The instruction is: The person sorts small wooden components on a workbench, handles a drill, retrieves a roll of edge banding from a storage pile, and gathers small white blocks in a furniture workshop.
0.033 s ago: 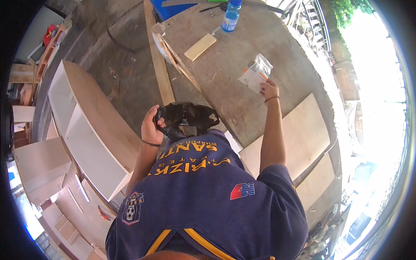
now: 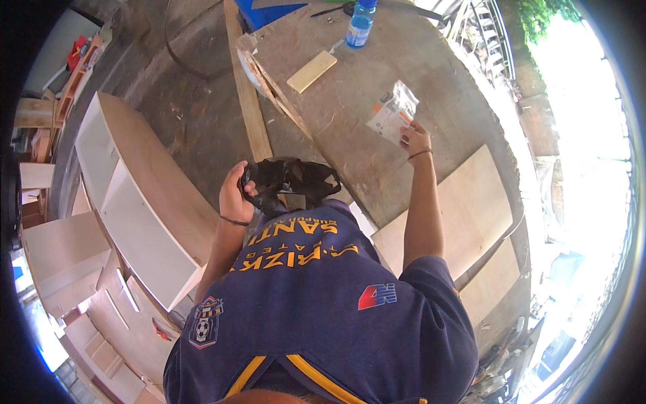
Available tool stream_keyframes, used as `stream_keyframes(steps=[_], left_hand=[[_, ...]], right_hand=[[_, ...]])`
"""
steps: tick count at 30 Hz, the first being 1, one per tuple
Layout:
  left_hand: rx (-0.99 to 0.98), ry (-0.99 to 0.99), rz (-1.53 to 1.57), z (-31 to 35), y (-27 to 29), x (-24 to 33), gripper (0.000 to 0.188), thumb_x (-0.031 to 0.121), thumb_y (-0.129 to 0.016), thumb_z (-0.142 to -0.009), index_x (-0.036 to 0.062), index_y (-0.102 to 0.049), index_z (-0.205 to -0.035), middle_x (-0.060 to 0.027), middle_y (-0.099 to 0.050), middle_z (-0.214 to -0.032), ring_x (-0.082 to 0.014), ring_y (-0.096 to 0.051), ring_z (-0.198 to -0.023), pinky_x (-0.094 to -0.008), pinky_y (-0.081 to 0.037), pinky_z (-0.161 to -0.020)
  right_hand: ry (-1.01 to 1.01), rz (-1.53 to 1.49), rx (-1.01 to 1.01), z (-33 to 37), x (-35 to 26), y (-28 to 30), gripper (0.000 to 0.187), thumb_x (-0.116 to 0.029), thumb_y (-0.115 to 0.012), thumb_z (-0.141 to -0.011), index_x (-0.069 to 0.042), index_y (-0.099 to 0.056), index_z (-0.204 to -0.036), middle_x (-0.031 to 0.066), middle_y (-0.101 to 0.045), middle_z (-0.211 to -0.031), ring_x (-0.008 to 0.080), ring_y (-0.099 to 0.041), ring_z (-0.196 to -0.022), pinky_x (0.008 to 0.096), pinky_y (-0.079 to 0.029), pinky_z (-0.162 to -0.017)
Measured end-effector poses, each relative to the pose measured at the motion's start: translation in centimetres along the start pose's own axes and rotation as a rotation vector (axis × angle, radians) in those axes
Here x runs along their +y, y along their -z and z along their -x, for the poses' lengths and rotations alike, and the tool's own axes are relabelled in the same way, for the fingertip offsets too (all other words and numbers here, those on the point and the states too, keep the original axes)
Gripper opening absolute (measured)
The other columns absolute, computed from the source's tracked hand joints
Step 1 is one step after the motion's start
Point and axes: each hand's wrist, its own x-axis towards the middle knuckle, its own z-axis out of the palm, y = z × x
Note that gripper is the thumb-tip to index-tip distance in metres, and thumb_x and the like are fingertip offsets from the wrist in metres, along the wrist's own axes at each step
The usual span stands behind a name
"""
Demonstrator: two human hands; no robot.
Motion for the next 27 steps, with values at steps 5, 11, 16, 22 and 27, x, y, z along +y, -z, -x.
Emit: stream_keyframes(steps=[5,11,16,22,27], left_hand=[[-0.039,-0.018,0.041,-1.0,0.2,0.5,0.020,0.017,-0.057,-0.081,0.0062,-0.055,-0.098,0.0007,-0.049,-0.075,-0.0090,-0.040,-0.054,-0.0228,-0.033,-0.049],[-0.088,0.027,0.146,-0.3,-1.8,3.1,0.023,0.016,-0.054,-0.082,0.0038,-0.052,-0.102,0.0003,-0.048,-0.077,-0.0089,-0.040,-0.056,-0.0219,-0.033,-0.049],[-0.164,-0.001,0.209,1.4,-3.3,5.6,0.022,0.013,-0.052,-0.083,0.0008,-0.051,-0.101,-0.0014,-0.048,-0.078,-0.0086,-0.040,-0.057,-0.0194,-0.033,-0.047],[-0.194,-0.010,0.232,3.3,-4.0,7.1,0.023,0.012,-0.053,-0.082,0.0001,-0.051,-0.102,-0.0025,-0.048,-0.079,-0.0086,-0.039,-0.057,-0.0191,-0.034,-0.047],[-0.196,-0.022,0.257,3.6,-3.4,7.4,0.024,0.012,-0.053,-0.082,-0.0003,-0.051,-0.103,-0.0037,-0.049,-0.082,-0.0086,-0.039,-0.058,-0.0188,-0.033,-0.048]], right_hand=[[0.005,-0.088,-0.336,4.9,0.2,-5.8,0.022,-0.005,-0.057,-0.077,-0.006,-0.057,-0.099,-0.0013,-0.056,-0.080,0.0089,-0.052,-0.065,0.0210,-0.040,-0.057],[0.574,0.374,-0.375,8.2,3.6,-11.9,0.012,0.001,-0.053,-0.076,-0.004,-0.058,-0.086,0.0044,-0.055,-0.077,0.0134,-0.052,-0.064,0.0257,-0.041,-0.056],[1.286,0.610,-0.335,12.7,3.5,-16.9,0.023,0.007,-0.054,-0.065,-0.004,-0.060,-0.085,0.0111,-0.050,-0.079,0.0273,-0.052,-0.072,0.0334,-0.043,-0.063],[1.456,0.641,-0.411,13.3,2.8,-18.6,0.031,0.007,-0.057,-0.059,-0.007,-0.061,-0.087,0.0097,-0.049,-0.079,0.0267,-0.051,-0.076,0.0352,-0.044,-0.065],[1.491,0.538,-0.365,13.5,1.8,-18.8,0.027,0.008,-0.056,-0.062,-0.004,-0.059,-0.087,0.0107,-0.048,-0.079,0.0274,-0.051,-0.076,0.0342,-0.044,-0.066]])
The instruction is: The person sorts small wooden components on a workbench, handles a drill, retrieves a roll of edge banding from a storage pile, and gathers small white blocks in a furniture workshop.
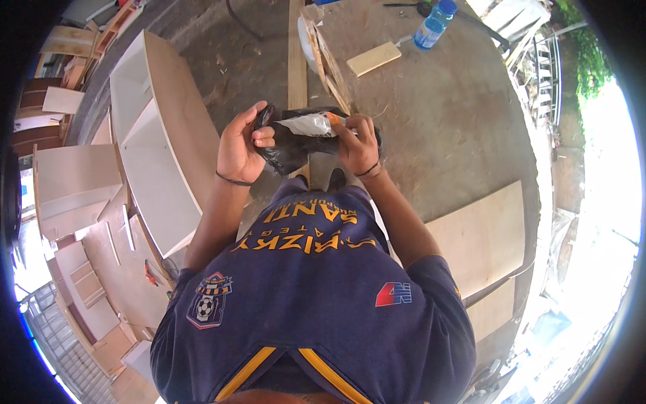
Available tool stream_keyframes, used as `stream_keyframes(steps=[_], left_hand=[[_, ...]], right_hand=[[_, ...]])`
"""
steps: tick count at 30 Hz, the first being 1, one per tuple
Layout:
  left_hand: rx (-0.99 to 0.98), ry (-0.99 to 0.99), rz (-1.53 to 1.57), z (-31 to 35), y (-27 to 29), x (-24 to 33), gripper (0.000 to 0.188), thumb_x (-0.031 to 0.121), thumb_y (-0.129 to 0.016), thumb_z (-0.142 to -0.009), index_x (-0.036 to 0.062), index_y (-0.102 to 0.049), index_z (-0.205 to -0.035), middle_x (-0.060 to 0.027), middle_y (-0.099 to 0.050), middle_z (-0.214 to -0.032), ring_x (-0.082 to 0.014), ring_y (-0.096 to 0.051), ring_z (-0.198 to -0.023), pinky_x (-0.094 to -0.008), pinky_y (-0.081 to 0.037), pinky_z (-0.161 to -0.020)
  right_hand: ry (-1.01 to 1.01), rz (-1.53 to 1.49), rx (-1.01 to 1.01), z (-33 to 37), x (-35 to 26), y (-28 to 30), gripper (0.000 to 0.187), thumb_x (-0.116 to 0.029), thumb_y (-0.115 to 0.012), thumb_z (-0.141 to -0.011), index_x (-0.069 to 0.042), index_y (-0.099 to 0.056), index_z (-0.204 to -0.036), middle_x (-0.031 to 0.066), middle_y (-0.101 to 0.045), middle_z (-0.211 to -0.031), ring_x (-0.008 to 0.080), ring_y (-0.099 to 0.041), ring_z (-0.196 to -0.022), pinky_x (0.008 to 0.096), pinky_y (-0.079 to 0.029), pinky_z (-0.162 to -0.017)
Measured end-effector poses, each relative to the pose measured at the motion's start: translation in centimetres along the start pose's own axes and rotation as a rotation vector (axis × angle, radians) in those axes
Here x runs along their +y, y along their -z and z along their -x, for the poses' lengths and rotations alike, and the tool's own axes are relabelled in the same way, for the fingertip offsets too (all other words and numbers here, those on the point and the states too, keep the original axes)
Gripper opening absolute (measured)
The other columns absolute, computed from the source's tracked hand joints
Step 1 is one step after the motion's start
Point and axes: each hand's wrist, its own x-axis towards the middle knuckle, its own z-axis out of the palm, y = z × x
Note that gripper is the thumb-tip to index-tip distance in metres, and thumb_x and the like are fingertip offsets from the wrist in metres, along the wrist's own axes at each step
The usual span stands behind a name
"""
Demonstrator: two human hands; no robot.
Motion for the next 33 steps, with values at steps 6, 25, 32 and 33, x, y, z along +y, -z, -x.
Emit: stream_keyframes(steps=[6,25,32,33], left_hand=[[0.047,-0.057,-0.012,0.2,3.2,0.2,0.025,0.014,-0.052,-0.083,-0.0002,-0.050,-0.104,-0.0049,-0.051,-0.084,-0.0082,-0.039,-0.057,-0.0187,-0.034,-0.047],[0.345,-0.080,0.048,2.5,11.7,-1.3,0.017,0.016,-0.053,-0.082,0.0047,-0.052,-0.094,-0.0005,-0.048,-0.072,-0.0078,-0.040,-0.051,-0.0192,-0.033,-0.045],[0.393,-0.096,-0.015,2.9,10.8,-1.9,0.019,0.017,-0.054,-0.082,0.0060,-0.053,-0.097,0.0005,-0.048,-0.076,-0.0079,-0.040,-0.053,-0.0208,-0.033,-0.046],[0.387,-0.095,-0.015,3.1,10.4,-1.6,0.020,0.018,-0.054,-0.082,0.0059,-0.052,-0.098,0.0005,-0.048,-0.076,-0.0078,-0.040,-0.054,-0.0207,-0.033,-0.046]], right_hand=[[-0.607,-0.135,0.298,-1.1,4.5,1.0,0.013,0.002,-0.054,-0.074,0.000,-0.057,-0.086,0.0114,-0.052,-0.079,0.0225,-0.054,-0.074,0.0312,-0.045,-0.067],[-0.518,0.331,-0.790,-3.9,16.0,2.9,0.022,-0.018,-0.050,-0.078,-0.002,-0.056,-0.091,0.0191,-0.058,-0.097,0.0356,-0.055,-0.094,0.0407,-0.044,-0.079],[-0.787,0.127,-0.204,-3.4,29.7,15.6,0.034,-0.028,-0.061,-0.076,-0.004,-0.059,-0.099,0.0124,-0.063,-0.090,0.0195,-0.059,-0.081,0.0344,-0.047,-0.070],[-0.667,0.097,-0.055,-4.0,30.6,16.3,0.034,-0.024,-0.060,-0.076,-0.004,-0.058,-0.102,0.0099,-0.063,-0.089,0.0182,-0.058,-0.080,0.0337,-0.046,-0.070]])
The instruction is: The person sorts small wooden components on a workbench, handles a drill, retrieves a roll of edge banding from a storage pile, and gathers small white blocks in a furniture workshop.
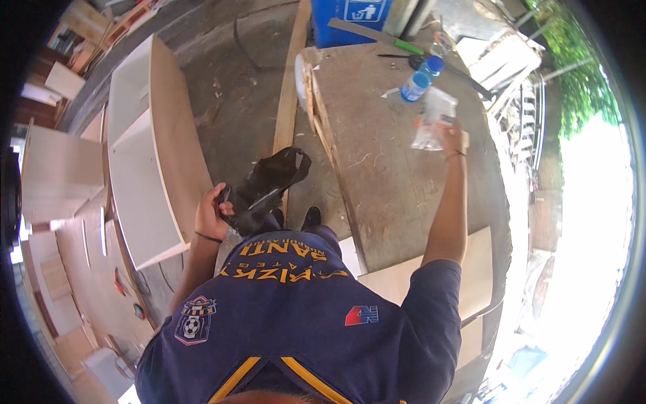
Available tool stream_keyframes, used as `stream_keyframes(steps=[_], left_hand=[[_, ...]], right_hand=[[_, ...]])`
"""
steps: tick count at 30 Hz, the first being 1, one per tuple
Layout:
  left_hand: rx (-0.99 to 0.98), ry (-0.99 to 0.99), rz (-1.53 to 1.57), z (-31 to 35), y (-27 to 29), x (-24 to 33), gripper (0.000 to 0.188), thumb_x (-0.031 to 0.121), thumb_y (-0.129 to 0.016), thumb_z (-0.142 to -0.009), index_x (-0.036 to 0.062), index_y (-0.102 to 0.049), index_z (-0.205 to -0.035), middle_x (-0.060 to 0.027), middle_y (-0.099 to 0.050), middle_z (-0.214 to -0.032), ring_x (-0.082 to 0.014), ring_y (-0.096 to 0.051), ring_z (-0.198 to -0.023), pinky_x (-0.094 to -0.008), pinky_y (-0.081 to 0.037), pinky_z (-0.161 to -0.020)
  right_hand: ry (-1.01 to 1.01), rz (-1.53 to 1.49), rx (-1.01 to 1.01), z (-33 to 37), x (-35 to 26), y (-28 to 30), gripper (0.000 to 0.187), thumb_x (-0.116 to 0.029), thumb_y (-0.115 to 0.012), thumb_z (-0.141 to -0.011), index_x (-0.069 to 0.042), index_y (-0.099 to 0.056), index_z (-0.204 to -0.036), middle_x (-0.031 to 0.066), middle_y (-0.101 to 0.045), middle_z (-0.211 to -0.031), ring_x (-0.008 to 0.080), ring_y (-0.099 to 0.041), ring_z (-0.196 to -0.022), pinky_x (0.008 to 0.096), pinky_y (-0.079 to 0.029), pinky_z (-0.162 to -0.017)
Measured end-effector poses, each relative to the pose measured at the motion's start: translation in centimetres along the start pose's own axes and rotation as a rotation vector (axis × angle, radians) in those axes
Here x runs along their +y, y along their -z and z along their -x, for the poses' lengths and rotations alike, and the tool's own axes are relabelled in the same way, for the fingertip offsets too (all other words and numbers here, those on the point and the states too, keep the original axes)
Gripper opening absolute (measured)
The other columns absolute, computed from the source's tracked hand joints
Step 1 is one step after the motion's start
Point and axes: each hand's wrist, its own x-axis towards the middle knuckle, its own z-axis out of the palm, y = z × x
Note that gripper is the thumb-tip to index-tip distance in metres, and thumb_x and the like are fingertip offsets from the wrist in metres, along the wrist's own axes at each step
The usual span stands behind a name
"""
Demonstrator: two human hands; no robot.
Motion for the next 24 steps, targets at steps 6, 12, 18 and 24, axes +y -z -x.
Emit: stream_keyframes(steps=[6,12,18,24], left_hand=[[0.111,-0.070,0.035,2.3,0.8,0.1,0.019,0.017,-0.052,-0.082,0.0062,-0.052,-0.098,0.0006,-0.050,-0.078,-0.0075,-0.040,-0.054,-0.0203,-0.033,-0.046],[0.163,-0.098,0.102,3.9,2.9,-0.7,0.015,0.017,-0.054,-0.083,0.0067,-0.054,-0.094,0.0004,-0.049,-0.075,-0.0075,-0.041,-0.052,-0.0197,-0.032,-0.045],[0.170,-0.113,0.180,4.4,7.9,-3.2,0.015,0.017,-0.055,-0.081,0.0088,-0.057,-0.094,-0.0010,-0.051,-0.075,-0.0085,-0.042,-0.055,-0.0203,-0.034,-0.048],[0.416,-0.326,-0.008,11.3,8.8,-5.5,0.023,0.020,-0.056,-0.080,0.0054,-0.059,-0.098,-0.0033,-0.055,-0.080,-0.0111,-0.048,-0.058,-0.0252,-0.041,-0.050]], right_hand=[[-0.482,-0.863,0.303,-0.5,-3.9,2.1,0.030,-0.012,-0.052,-0.078,-0.001,-0.050,-0.106,0.0124,-0.052,-0.104,0.0266,-0.058,-0.083,0.0324,-0.051,-0.068],[-0.670,-0.943,0.389,-7.6,4.4,3.4,0.056,-0.024,-0.054,-0.079,0.003,-0.030,-0.122,0.0161,-0.047,-0.115,0.0312,-0.046,-0.111,0.0426,-0.047,-0.084],[-0.033,0.000,0.719,-5.9,7.4,-2.4,0.022,-0.014,-0.060,-0.077,-0.005,-0.061,-0.097,0.0091,-0.061,-0.091,0.0219,-0.057,-0.085,0.0320,-0.046,-0.075],[0.406,-0.266,-0.343,19.0,-12.8,-21.9,0.034,-0.020,-0.059,-0.081,0.002,-0.053,-0.106,0.0087,-0.058,-0.087,0.0211,-0.054,-0.081,0.0327,-0.043,-0.073]])
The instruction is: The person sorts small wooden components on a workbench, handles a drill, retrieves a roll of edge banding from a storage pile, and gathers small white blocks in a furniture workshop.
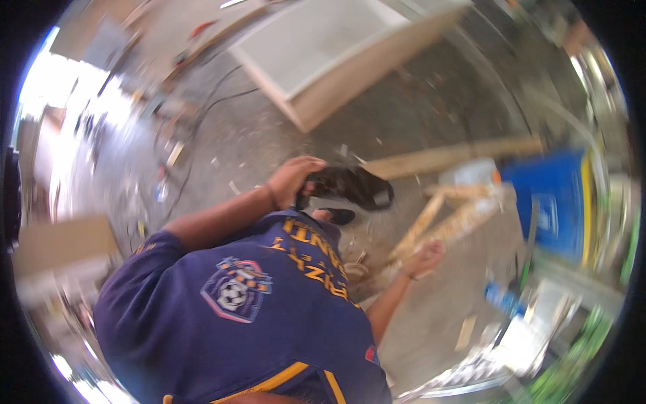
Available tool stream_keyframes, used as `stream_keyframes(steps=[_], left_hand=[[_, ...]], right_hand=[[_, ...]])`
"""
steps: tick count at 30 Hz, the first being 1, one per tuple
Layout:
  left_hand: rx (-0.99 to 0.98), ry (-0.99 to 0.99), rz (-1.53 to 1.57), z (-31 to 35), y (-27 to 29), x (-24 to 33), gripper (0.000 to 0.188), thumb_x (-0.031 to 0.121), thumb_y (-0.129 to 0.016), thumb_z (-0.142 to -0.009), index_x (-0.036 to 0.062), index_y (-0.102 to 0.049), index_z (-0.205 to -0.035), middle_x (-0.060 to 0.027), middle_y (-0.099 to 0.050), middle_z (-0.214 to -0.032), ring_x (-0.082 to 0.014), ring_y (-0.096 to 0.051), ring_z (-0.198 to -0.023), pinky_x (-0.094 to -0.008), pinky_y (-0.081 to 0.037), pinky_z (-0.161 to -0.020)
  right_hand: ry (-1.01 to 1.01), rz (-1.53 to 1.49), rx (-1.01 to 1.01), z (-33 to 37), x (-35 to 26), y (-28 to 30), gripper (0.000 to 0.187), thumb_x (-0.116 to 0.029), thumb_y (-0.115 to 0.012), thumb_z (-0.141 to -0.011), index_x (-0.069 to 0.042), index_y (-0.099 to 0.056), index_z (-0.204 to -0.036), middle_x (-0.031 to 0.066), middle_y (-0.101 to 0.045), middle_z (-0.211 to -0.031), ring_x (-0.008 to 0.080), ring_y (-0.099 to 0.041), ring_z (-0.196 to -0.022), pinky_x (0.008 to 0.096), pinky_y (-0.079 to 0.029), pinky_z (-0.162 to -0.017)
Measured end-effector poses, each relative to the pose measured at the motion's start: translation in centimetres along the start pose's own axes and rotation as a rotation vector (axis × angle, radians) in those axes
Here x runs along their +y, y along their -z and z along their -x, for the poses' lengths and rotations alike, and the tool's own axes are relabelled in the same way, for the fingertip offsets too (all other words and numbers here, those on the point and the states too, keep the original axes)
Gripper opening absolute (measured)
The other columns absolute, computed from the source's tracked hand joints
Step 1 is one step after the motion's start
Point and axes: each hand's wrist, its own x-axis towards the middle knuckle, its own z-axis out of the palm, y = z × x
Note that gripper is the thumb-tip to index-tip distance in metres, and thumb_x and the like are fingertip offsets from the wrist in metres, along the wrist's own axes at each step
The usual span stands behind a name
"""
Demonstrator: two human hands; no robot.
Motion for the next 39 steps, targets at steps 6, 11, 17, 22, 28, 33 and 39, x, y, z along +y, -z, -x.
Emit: stream_keyframes(steps=[6,11,17,22,28,33,39], left_hand=[[0.125,-0.071,0.300,5.8,11.3,-0.7,0.029,0.024,-0.056,-0.082,0.0019,-0.058,-0.099,-0.0016,-0.051,-0.068,-0.0094,-0.045,-0.052,-0.0234,-0.035,-0.045],[0.397,-0.185,0.518,14.7,23.9,-6.5,0.029,0.026,-0.056,-0.081,0.0021,-0.058,-0.098,-0.0022,-0.052,-0.069,-0.0094,-0.047,-0.054,-0.0232,-0.037,-0.046],[0.674,-0.307,0.584,22.9,33.1,-13.6,0.036,0.027,-0.056,-0.082,0.0017,-0.052,-0.108,-0.0047,-0.056,-0.085,-0.0102,-0.055,-0.062,-0.0236,-0.046,-0.050],[0.771,-0.492,0.648,27.6,35.8,-16.1,0.040,0.025,-0.055,-0.083,0.0011,-0.048,-0.114,-0.0061,-0.058,-0.088,-0.0122,-0.057,-0.071,-0.0252,-0.047,-0.057],[1.181,-0.770,0.419,31.7,41.0,-18.8,0.033,0.024,-0.059,-0.078,-0.0018,-0.058,-0.099,-0.0133,-0.060,-0.090,-0.0233,-0.057,-0.086,-0.0319,-0.043,-0.077],[1.645,-0.435,0.122,35.7,48.0,-19.8,0.029,0.028,-0.058,-0.078,-0.0007,-0.059,-0.082,-0.0168,-0.056,-0.080,-0.0263,-0.056,-0.077,-0.0361,-0.043,-0.069],[2.562,-0.095,0.269,52.0,53.5,-25.5,0.033,0.029,-0.054,-0.079,-0.0021,-0.053,-0.067,-0.0158,-0.051,-0.056,-0.0206,-0.049,-0.051,-0.0375,-0.041,-0.053]], right_hand=[[-0.066,-0.369,-0.851,12.9,-16.4,-14.6,0.053,-0.021,-0.065,-0.079,0.004,-0.041,-0.119,0.0142,-0.052,-0.104,0.0212,-0.051,-0.093,0.0313,-0.042,-0.084],[-0.031,-0.467,-1.355,15.5,-22.3,-22.1,0.029,-0.006,-0.054,-0.083,0.003,-0.045,-0.110,0.0061,-0.056,-0.078,0.0104,-0.054,-0.067,0.0226,-0.046,-0.066],[0.223,-0.539,-1.779,27.2,-42.1,-23.7,0.025,-0.003,-0.047,-0.087,0.003,-0.045,-0.111,0.0096,-0.060,-0.080,0.0116,-0.055,-0.071,0.0240,-0.046,-0.068],[0.471,-0.605,-2.353,41.3,-52.1,-19.9,0.034,-0.009,-0.043,-0.091,0.002,-0.037,-0.123,0.0179,-0.054,-0.112,0.0182,-0.053,-0.097,0.0279,-0.042,-0.085],[0.674,-0.545,-2.855,51.8,-59.4,-20.4,0.046,-0.013,-0.045,-0.090,0.003,-0.028,-0.129,0.0199,-0.035,-0.132,0.0256,-0.035,-0.122,0.0352,-0.027,-0.101],[0.876,-0.459,-3.041,59.3,-64.7,-21.3,0.046,-0.012,-0.051,-0.085,0.003,-0.035,-0.125,0.0168,-0.042,-0.126,0.0237,-0.042,-0.116,0.0321,-0.034,-0.094],[0.759,-0.294,-2.996,70.4,-71.6,-28.6,0.038,-0.012,-0.053,-0.086,0.001,-0.043,-0.120,0.0145,-0.051,-0.118,0.0217,-0.051,-0.105,0.0295,-0.042,-0.084]])
